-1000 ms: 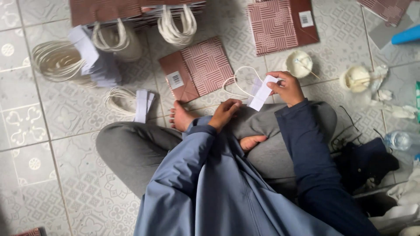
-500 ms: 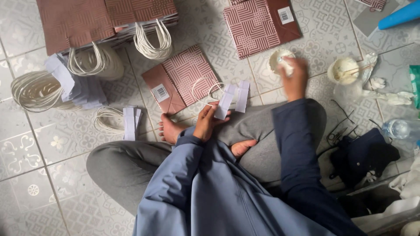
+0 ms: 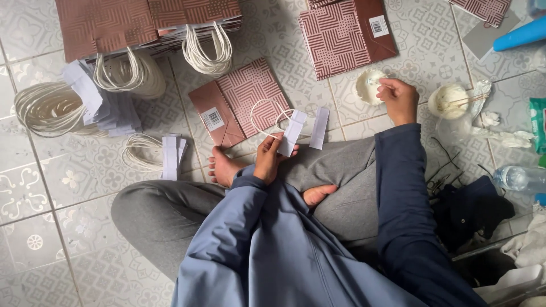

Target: The person sits on the floor and assembles patterned paper gift bags by attaching white rope handles. They apply glue to small white paper tabs, press them onto the handles, and then attach the tabs to the inside of the bags. The person repeats this process for multiple bags, stacking the finished ones nearby.

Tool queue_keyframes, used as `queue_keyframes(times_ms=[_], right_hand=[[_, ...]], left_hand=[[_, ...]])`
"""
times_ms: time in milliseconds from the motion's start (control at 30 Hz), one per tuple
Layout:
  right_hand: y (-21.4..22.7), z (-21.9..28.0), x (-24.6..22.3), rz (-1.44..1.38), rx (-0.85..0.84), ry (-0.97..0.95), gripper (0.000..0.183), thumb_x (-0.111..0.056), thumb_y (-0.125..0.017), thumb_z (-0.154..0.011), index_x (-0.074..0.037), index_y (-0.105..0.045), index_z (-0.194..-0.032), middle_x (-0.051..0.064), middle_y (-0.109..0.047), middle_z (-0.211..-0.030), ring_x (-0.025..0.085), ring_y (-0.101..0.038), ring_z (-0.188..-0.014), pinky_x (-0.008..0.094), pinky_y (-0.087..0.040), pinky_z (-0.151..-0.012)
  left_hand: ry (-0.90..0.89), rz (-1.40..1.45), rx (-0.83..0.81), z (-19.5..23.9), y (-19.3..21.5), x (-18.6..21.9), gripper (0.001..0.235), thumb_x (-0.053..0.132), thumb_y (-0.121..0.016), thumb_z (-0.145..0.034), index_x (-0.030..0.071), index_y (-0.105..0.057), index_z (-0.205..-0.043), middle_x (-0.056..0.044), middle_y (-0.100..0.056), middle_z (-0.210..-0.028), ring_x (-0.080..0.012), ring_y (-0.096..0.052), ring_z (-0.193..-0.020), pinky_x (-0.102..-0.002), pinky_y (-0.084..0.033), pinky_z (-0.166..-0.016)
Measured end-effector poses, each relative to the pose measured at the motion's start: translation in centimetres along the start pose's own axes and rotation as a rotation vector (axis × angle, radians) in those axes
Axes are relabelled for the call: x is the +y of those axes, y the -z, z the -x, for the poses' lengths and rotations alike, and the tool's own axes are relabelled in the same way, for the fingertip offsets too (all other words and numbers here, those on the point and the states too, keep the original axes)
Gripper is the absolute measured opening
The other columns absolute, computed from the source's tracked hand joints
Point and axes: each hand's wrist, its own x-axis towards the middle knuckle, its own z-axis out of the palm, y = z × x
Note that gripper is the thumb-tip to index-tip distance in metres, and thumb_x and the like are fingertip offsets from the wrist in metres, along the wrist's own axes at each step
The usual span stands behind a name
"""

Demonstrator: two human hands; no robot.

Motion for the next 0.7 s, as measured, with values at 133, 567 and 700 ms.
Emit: queue_keyframes(times_ms=[133, 567, 700], right_hand=[[0.6, 1.2, -2.5, 0.098, 0.062, 0.099, 0.025, 0.002, -0.060, -0.101, -0.004, -0.077, -0.119, 0.014, -0.075, -0.090, 0.016, -0.069, -0.074, 0.030, -0.058, -0.073], [0.8, 1.5, -0.7, 0.268, 0.079, 0.183, 0.020, -0.003, -0.072, -0.100, -0.009, -0.082, -0.115, 0.009, -0.067, -0.087, 0.023, -0.071, -0.077, 0.035, -0.059, -0.073], [0.8, 1.5, -0.4, 0.257, -0.003, 0.195, 0.020, -0.001, -0.072, -0.099, -0.010, -0.082, -0.114, 0.009, -0.068, -0.086, 0.025, -0.071, -0.078, 0.036, -0.058, -0.072]], left_hand=[[-0.013, 0.009, 0.022, 0.2, -0.1, 0.1, 0.027, 0.017, -0.057, -0.105, -0.005, -0.064, -0.117, -0.026, -0.073, -0.098, -0.0416, -0.075, -0.090, -0.054, -0.065, -0.081], [-0.043, 0.045, 0.030, 0.0, -0.2, -0.3, 0.029, 0.018, -0.058, -0.105, -0.004, -0.064, -0.122, -0.023, -0.075, -0.100, -0.0381, -0.076, -0.091, -0.051, -0.065, -0.082], [-0.060, 0.018, 0.048, -0.4, 0.2, -0.8, 0.031, 0.022, -0.059, -0.105, -0.003, -0.064, -0.124, -0.020, -0.075, -0.099, -0.0341, -0.077, -0.089, -0.048, -0.066, -0.081]])
